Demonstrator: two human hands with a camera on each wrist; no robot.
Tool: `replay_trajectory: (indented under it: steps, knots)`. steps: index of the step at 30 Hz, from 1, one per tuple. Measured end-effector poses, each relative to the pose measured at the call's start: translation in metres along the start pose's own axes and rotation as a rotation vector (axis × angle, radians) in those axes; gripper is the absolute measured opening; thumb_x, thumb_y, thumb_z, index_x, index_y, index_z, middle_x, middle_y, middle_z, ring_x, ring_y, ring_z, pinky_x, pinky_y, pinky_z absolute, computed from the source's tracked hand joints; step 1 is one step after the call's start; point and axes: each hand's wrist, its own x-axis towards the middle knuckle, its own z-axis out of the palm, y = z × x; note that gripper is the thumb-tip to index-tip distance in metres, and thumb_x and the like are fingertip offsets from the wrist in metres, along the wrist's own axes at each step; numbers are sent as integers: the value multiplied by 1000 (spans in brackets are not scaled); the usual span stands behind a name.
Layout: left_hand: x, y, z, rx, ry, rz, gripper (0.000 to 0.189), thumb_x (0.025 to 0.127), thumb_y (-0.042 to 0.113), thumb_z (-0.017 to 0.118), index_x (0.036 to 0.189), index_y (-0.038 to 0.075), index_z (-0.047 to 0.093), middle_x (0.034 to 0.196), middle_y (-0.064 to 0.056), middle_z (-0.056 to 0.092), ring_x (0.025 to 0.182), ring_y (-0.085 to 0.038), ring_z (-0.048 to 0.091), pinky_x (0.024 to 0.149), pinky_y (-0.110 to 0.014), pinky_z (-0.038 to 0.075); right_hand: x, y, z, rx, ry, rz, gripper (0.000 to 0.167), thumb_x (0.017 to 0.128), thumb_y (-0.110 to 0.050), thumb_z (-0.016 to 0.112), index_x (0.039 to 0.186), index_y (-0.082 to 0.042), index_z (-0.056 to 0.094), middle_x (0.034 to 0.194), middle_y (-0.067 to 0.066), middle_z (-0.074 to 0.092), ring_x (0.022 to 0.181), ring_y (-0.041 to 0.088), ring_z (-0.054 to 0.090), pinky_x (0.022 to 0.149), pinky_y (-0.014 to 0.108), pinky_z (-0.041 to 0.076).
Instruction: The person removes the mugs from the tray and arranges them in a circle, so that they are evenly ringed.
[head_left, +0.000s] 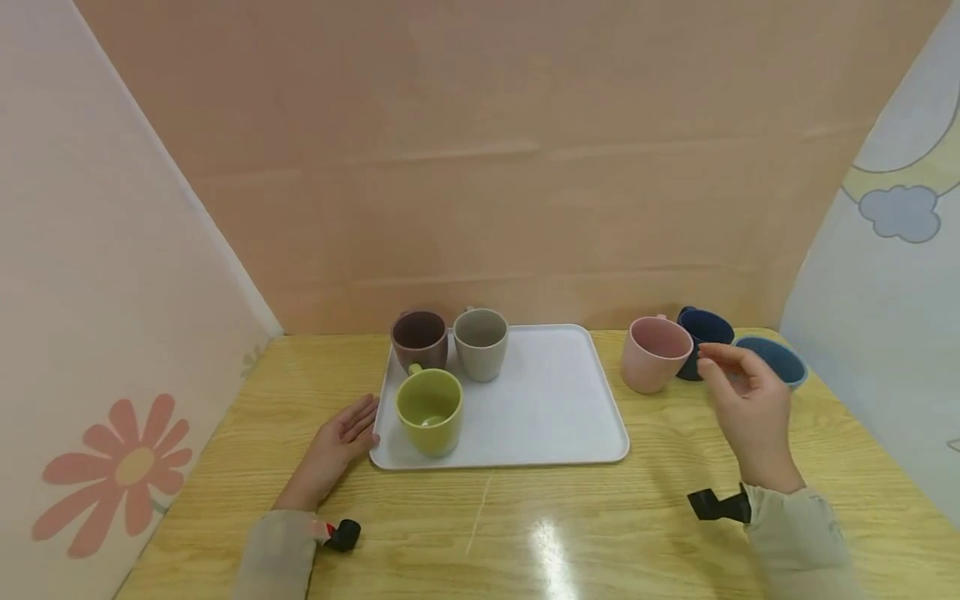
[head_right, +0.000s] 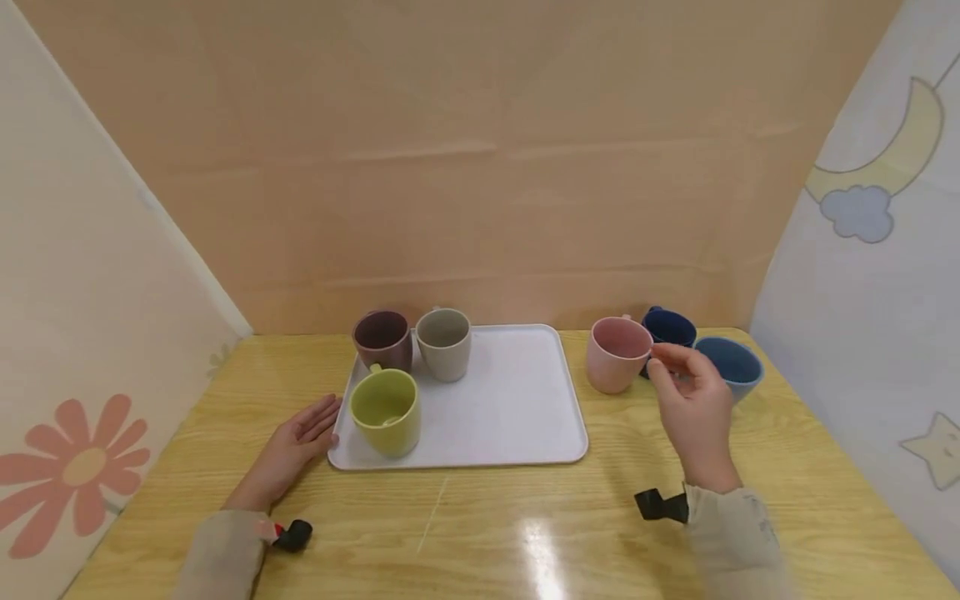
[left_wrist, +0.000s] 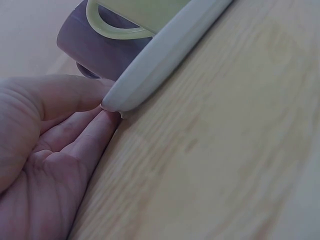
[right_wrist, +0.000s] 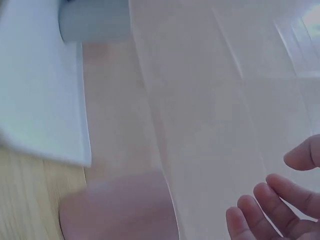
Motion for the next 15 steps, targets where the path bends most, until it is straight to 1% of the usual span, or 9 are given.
replay_trajectory:
  steps: [3,6,8,10,12,13,15]
  knots:
    - [-1,-1,0,1,3,0,74,99,6,65,160,0,23,163,-17,30,148,-30,31,102,-12,41,-12,-9,20,11,-127,-83,26,97,-6,67,122,3,67,108,-16,66,98,-3,62,83,6,48]
    - [-2,-2,0,11,-1,-5,73,100,9,65,160,0,23,163,-17,30,149,-30,31,103,-11,40,-26,-15,41,91,-249,-152,25,96,1,67,120,6,66,110,-14,67,100,-3,63,86,9,51]
    - [-3,-2,0,17,-5,-12,73,100,11,65,160,1,23,164,-16,29,149,-30,31,103,-11,39,-35,-18,57,168,-330,-180,25,94,5,67,119,7,66,112,-8,69,101,2,65,86,13,53]
    - [-4,-3,0,19,-3,-18,72,101,11,64,160,1,23,163,-16,30,149,-29,31,103,-10,38,-42,-20,73,208,-406,-219,27,92,7,68,119,5,66,115,-2,69,103,8,67,87,18,56]
    - [-3,-2,0,23,3,-17,71,101,11,63,160,1,24,163,-16,31,149,-29,32,103,-10,38,-47,-24,91,199,-479,-272,31,91,6,70,121,3,66,120,6,68,107,17,66,90,26,58]
    - [-2,-2,0,27,6,-13,69,102,11,62,160,1,25,163,-15,32,148,-28,33,103,-10,38,-49,-28,99,170,-516,-291,35,90,4,72,124,2,65,122,8,67,109,21,66,91,30,58]
    - [1,-1,0,29,14,1,67,103,10,60,159,1,26,162,-15,33,148,-28,33,103,-9,38,-51,-36,116,115,-594,-300,43,90,-3,76,130,-2,62,128,11,64,114,26,64,94,38,57]
